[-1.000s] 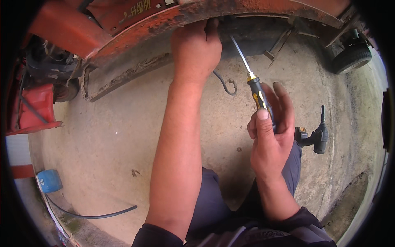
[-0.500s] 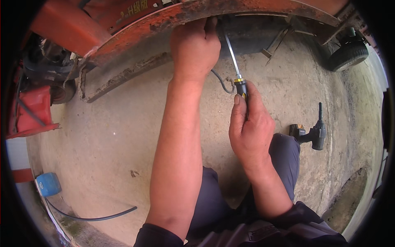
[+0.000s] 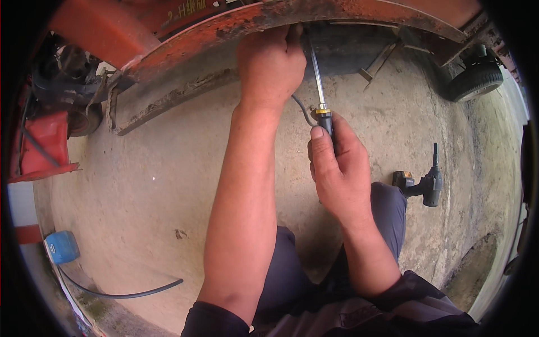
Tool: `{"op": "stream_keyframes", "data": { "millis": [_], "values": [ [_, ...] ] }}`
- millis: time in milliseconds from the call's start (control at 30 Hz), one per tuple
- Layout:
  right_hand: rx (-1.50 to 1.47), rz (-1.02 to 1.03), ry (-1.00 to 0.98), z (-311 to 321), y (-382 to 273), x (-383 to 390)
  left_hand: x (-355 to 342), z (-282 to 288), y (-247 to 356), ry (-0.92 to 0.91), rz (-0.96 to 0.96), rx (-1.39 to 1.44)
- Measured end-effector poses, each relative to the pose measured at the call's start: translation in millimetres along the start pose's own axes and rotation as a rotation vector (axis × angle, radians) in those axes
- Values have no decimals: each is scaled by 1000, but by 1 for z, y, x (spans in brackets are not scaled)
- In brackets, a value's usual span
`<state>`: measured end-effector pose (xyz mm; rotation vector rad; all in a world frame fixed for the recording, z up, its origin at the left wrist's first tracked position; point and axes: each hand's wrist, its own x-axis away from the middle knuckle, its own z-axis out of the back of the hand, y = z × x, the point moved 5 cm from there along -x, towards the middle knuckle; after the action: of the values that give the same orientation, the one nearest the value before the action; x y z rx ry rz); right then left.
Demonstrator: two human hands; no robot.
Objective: Repairing a red utility vehicle using an impact driver and a screwdriver to detach and maintain internal components.
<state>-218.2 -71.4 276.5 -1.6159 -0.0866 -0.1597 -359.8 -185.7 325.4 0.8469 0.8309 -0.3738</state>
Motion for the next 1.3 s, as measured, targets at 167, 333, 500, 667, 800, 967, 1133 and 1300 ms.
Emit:
{"op": "stream_keyframes", "data": {
  "millis": [167, 333, 500, 667, 800, 967, 1133, 1300],
  "values": [
    [-508, -131, -102, -4, 2, -1, 0, 1, -3, 32, -35, 2],
    [-1367, -316, -407, -9, -12, 3, -2, -2, -1, 2, 3, -13],
    [-972, -181, -333, -7, -7, 0, -2, -2, 1, 61, -59, -60],
    [-471, -62, -135, -4, -10, 2, 0, 1, -3, 33, -32, 2],
    [-192, -33, 67, 6, -18, 6, 1, -3, -3, 14, 7, 12],
    [-990, -261, -32, -3, -17, 2, -1, -1, -6, 34, -60, -75],
    [-621, -91, 2, 9, -10, -4, 1, -3, -5, 22, -31, -35],
    [205, 104, 255, 17, -6, -9, -2, -2, -8, 48, -126, -93]
  ]
}}
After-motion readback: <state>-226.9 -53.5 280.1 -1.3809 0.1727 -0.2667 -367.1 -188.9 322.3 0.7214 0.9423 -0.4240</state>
